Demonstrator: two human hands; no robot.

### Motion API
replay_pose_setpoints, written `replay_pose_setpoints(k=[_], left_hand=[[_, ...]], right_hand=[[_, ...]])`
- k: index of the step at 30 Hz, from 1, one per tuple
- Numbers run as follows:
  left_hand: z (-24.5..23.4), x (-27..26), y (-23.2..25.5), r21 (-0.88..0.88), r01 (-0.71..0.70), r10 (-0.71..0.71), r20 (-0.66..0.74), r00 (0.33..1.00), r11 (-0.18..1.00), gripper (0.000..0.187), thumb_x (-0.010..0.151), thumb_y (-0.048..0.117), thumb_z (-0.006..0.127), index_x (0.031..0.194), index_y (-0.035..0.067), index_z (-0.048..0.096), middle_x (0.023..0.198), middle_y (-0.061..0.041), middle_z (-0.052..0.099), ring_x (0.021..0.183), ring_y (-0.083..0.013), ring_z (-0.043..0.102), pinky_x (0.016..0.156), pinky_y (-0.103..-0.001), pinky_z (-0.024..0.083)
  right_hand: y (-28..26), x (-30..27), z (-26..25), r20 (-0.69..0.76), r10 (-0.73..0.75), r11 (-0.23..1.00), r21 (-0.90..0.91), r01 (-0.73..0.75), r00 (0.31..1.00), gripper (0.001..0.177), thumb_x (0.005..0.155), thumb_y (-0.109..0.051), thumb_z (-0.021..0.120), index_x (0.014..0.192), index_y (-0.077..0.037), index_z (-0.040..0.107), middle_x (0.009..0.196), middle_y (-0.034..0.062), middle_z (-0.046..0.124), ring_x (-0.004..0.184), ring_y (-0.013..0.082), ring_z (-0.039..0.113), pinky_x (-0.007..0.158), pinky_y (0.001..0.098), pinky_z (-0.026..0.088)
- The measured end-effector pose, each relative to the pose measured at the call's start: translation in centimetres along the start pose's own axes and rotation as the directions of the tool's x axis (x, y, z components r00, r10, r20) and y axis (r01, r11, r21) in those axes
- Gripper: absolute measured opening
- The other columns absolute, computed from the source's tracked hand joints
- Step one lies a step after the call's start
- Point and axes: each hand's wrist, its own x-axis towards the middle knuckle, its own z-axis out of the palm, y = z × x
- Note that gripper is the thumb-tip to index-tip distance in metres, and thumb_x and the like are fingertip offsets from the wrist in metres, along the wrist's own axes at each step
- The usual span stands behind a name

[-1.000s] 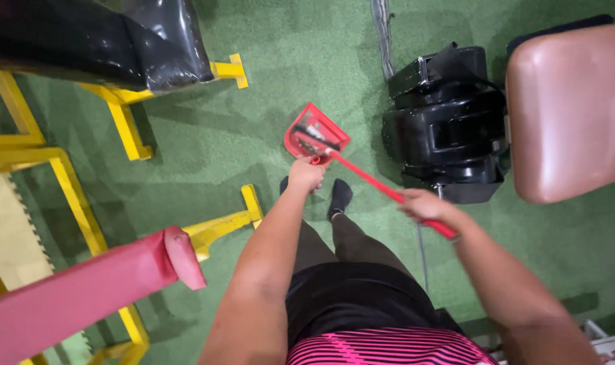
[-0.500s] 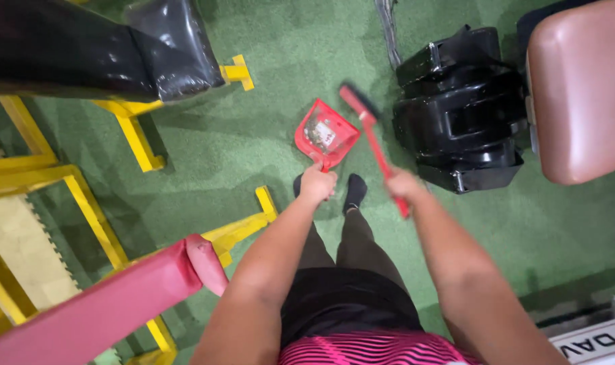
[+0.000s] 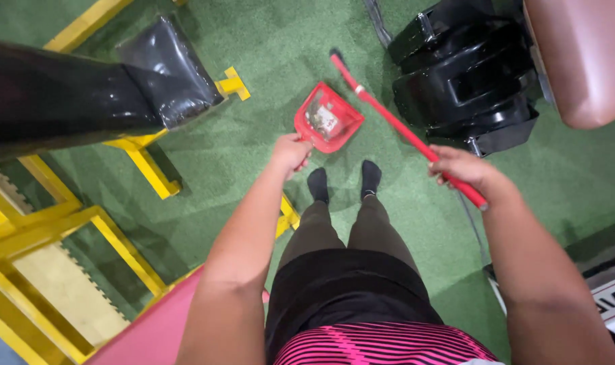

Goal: Sweeping debris off a gym floor into a red dustpan using a handheld broom.

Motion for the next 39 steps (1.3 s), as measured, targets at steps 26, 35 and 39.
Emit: replay_pose_setpoints(k=[26, 35, 39], left_hand=[[4.4, 5.4, 7.3, 0.363, 0.003, 0.058, -0.157, 0.986, 0.932, 0.037, 0.081, 0.018, 0.065, 0.117, 0.009, 0.069, 0.063, -0.014, 0.068, 0.046, -0.0246, 0.066, 0.042, -0.039, 0.052], [6.3, 6.6, 8.9, 0.390, 0.005, 0.070, -0.179, 0.981, 0.921, 0.036, 0.081, 0.019, 0.065, 0.114, 0.005, 0.073, 0.072, -0.015, 0.070, 0.052, -0.0259, 0.069, 0.049, -0.038, 0.056], [6.7, 7.5, 8.2, 0.419, 0.033, 0.051, -0.188, 0.981, 0.907, 0.038, 0.083, 0.020, 0.064, 0.118, 0.007, 0.072, 0.082, -0.019, 0.073, 0.056, -0.0270, 0.070, 0.054, -0.037, 0.057]], right_hand=[[-2.0, 7.7, 1.1, -0.226, -0.072, 0.791, -0.607, -0.082, 0.972, 0.064, 0.088, -0.023, 0.065, 0.151, -0.018, 0.052, 0.112, 0.0199, 0.074, 0.087, 0.0327, 0.071, 0.079, 0.0451, 0.056], [-0.1, 10.4, 3.2, -0.100, -0.077, 0.692, -0.721, -0.019, 0.992, 0.056, 0.083, -0.017, 0.061, 0.139, -0.009, 0.060, 0.116, 0.0234, 0.072, 0.104, 0.0387, 0.070, 0.089, 0.0481, 0.055], [-3.2, 4.5, -2.2, -0.130, 0.062, 0.781, -0.611, -0.129, 0.990, 0.071, 0.085, -0.028, 0.065, 0.154, -0.023, 0.047, 0.108, 0.0188, 0.076, 0.087, 0.0393, 0.076, 0.082, 0.0473, 0.059]])
